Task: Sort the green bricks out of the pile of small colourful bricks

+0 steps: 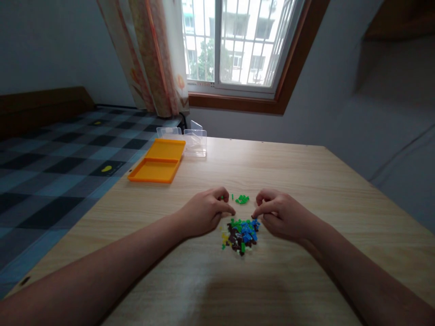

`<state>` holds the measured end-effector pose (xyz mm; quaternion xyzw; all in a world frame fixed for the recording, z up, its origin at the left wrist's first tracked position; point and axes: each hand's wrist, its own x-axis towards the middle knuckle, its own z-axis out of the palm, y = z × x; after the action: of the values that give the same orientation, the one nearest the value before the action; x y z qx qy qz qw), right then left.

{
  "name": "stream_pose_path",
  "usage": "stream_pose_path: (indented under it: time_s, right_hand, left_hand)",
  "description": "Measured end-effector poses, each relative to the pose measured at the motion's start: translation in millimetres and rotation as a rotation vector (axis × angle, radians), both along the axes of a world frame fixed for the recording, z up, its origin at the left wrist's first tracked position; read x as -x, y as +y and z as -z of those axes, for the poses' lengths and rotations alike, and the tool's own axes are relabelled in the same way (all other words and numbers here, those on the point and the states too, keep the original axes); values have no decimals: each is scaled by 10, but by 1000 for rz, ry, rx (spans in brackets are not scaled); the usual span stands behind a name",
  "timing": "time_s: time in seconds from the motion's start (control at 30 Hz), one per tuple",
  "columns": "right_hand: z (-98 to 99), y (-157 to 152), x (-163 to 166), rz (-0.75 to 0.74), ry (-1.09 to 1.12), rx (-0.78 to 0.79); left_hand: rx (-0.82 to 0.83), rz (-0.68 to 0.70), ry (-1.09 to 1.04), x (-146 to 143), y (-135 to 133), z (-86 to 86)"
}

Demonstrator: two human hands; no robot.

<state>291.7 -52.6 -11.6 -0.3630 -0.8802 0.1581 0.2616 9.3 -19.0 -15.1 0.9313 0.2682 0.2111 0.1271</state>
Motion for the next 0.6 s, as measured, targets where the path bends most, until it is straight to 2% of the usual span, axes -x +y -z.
stream_pose_path:
  time_s: [0.2,0.47,0.6]
  right_hand:
    - [-22,-19,-8,-22,12,65]
    - [-52,-66,45,-113,67,71]
    - [-40,-60,50,-87,45,57]
  left_hand:
    - [105,-9,-73,41,29,-8]
    - [235,45,-93,41,39,-50]
    - [295,60,-159,53,51,-76]
